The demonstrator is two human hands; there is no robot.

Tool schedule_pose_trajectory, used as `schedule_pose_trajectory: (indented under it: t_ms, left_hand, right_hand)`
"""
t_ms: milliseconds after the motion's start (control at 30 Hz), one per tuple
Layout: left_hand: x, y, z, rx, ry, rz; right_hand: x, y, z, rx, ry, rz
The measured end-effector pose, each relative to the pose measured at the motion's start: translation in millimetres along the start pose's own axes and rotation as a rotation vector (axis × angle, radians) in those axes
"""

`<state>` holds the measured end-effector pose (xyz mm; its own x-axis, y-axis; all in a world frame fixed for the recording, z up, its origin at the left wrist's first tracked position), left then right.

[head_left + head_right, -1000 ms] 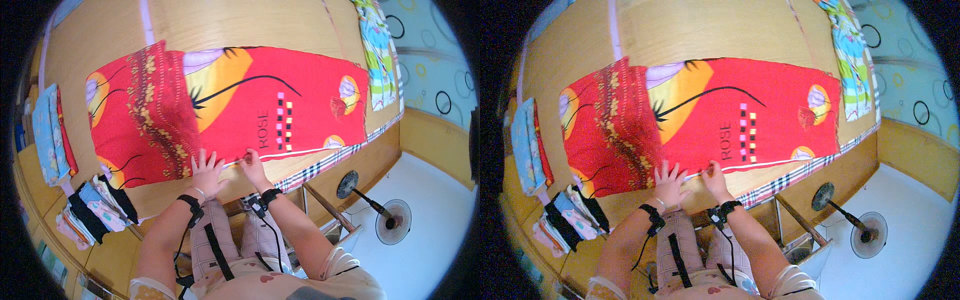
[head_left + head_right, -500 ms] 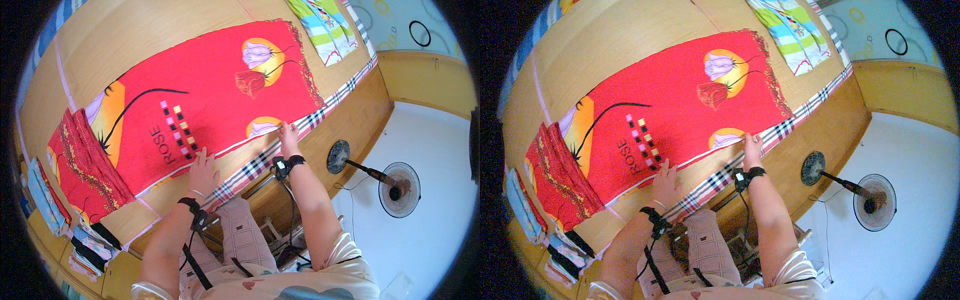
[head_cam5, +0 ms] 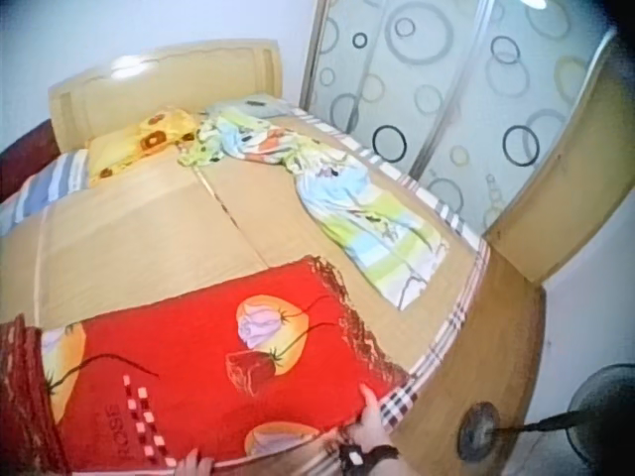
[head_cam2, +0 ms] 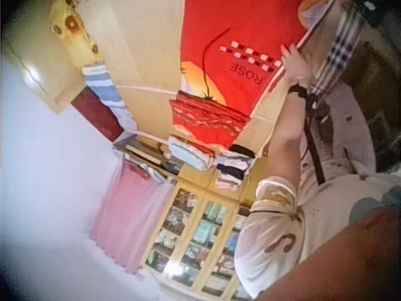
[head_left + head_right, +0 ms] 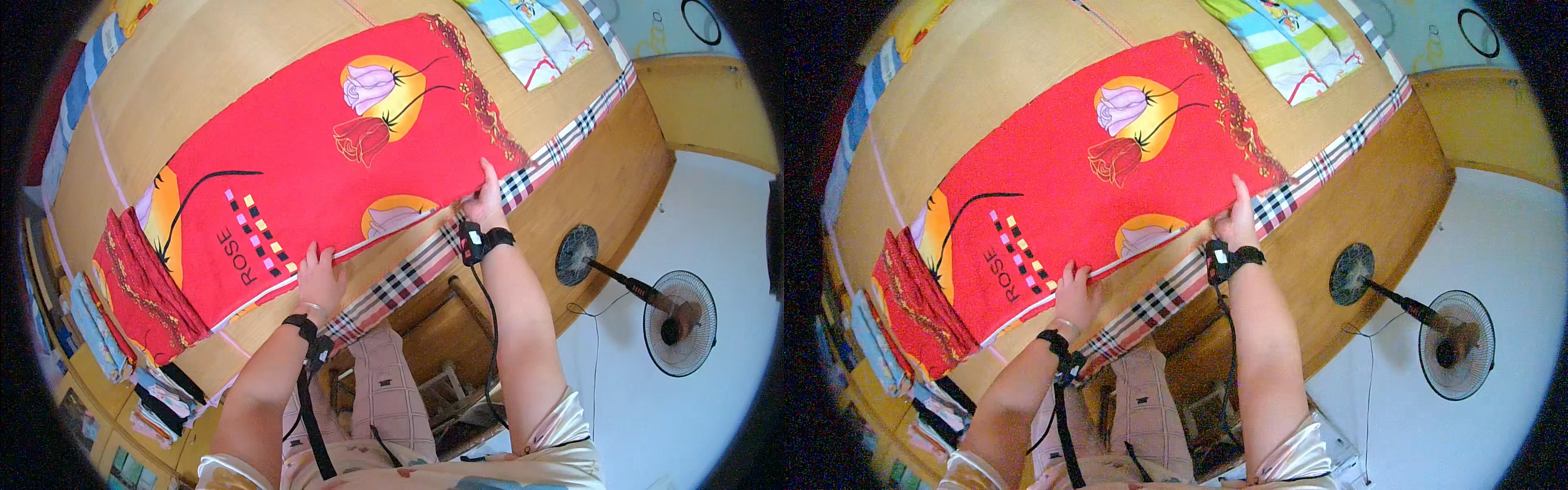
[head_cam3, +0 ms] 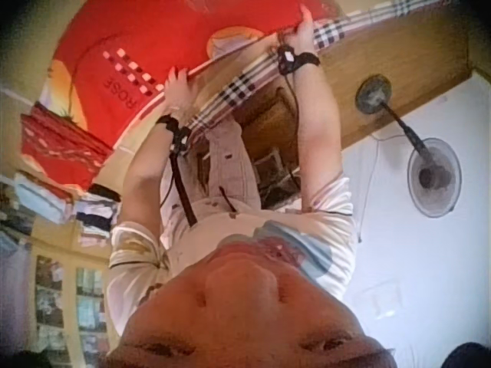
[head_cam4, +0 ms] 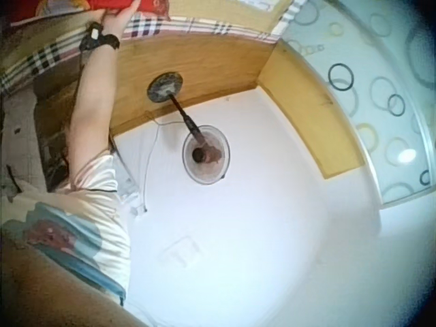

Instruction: The person folds a red floral duvet by hand on a bed and then folds a colorful Mickey Mouse patterned pillowcase.

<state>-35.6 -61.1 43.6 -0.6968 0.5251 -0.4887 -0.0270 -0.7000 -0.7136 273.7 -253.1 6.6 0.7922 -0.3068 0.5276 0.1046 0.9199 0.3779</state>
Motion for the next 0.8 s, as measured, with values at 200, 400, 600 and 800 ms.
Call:
schedule_pose_trajectory:
  t_ms: [200, 400, 600, 800]
  left_hand:
    - [12, -14, 7, -0.139, 0.069, 0.277]
    - [91, -84, 19, -0.271, -0.155, 0.734]
    - [215, -182, 70, -0.410, -0.174, 1.168]
    - [337, -183, 123, -0.213, -0.309, 1.895]
  right_hand:
    - [15, 65, 56, -0.100, -0.602, 0.623]
    - [-52, 204, 146, 0.172, -1.082, 1.054]
    - [-192, 300, 227, 0.687, -1.220, 1.396]
    - [-340, 284, 243, 1.044, -1.084, 1.765]
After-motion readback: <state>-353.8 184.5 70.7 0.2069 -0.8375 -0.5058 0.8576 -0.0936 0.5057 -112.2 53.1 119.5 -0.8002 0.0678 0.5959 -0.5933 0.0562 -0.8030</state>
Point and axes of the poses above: each hand's wrist, its own z-axis away from the middle knuckle, its own y-axis out of the palm, x = y × z, the point moved 4 cm from there along -z, towards the middle knuckle, and after that the axes turned 10 degrees about z, right-handed, at the moved point
